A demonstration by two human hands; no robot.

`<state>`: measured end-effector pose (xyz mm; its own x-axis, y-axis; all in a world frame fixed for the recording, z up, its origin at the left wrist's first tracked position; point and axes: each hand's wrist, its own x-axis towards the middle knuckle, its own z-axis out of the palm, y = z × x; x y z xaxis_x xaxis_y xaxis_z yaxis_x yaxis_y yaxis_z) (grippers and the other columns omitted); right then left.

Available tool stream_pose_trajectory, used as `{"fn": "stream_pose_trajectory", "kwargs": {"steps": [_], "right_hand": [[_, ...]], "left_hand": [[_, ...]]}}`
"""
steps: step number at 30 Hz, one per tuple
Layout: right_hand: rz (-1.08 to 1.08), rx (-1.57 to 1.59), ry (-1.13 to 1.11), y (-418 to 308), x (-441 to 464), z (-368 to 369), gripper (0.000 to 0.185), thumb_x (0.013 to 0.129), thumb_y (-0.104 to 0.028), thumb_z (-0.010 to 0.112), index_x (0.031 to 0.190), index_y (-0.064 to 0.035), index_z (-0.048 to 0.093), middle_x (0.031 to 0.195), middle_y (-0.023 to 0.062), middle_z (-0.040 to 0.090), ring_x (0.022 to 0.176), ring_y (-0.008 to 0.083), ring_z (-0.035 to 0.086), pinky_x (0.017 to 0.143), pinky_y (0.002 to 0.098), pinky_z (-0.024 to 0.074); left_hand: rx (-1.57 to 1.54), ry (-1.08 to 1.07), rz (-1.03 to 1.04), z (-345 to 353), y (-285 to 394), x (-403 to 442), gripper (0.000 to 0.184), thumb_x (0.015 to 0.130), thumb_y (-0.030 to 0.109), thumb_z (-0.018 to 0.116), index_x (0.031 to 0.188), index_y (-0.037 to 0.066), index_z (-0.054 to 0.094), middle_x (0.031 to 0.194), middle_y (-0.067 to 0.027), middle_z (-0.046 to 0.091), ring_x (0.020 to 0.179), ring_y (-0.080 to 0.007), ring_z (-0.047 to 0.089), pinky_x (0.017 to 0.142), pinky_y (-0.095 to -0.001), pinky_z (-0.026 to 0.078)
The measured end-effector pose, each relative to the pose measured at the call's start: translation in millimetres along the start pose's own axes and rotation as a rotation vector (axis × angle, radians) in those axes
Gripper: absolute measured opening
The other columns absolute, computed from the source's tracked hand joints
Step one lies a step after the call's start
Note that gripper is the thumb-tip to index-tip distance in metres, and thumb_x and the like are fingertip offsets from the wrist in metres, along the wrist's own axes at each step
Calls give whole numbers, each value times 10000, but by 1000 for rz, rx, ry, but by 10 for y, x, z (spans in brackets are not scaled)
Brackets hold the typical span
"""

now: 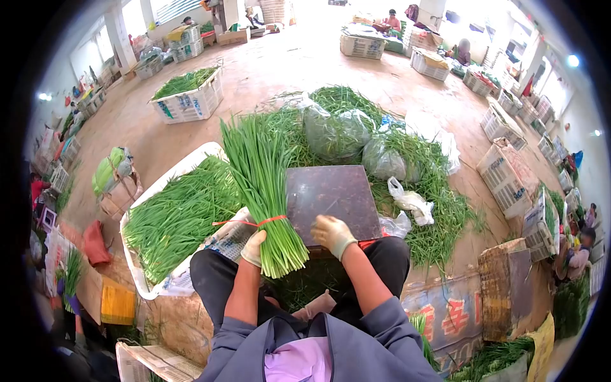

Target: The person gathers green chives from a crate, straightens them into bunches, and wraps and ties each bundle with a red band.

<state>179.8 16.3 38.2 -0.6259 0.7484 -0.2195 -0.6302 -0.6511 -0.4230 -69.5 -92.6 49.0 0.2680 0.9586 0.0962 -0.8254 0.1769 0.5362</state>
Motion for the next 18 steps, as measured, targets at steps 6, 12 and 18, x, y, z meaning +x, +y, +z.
{"fn": "stream_pose_trajectory", "kwargs": {"steps": [6, 12, 18], "right_hand": [[-9, -886, 139, 132, -242, 787, 644, 884, -330, 715, 1336, 55, 466, 1164, 178, 639, 1007, 239, 645, 867, 342, 523], [-725, -1601, 354, 183, -255, 1328, 377, 793, -257, 782, 1037, -7, 638, 889, 140, 683, 797, 238, 674, 725, 344, 536], [-873, -1844, 177, 185, -145, 1457, 240, 768, -210, 772, 914, -47, 674, 842, 117, 655, 735, 282, 653, 671, 356, 530]], "left_hand": [[111, 58, -16, 93, -5, 27, 669, 830, 301, 744, 1362, -12, 486, 1270, -135, 606, 1113, -265, 625, 965, -396, 506], [250, 60, -73, 260, -17, 43, 696, 784, 239, 796, 1359, -9, 493, 1227, -101, 630, 1084, -224, 628, 949, -363, 501], [313, 65, -106, 271, -56, 76, 647, 786, 239, 769, 1321, -9, 502, 1184, -97, 631, 1059, -214, 631, 920, -344, 514]]}}
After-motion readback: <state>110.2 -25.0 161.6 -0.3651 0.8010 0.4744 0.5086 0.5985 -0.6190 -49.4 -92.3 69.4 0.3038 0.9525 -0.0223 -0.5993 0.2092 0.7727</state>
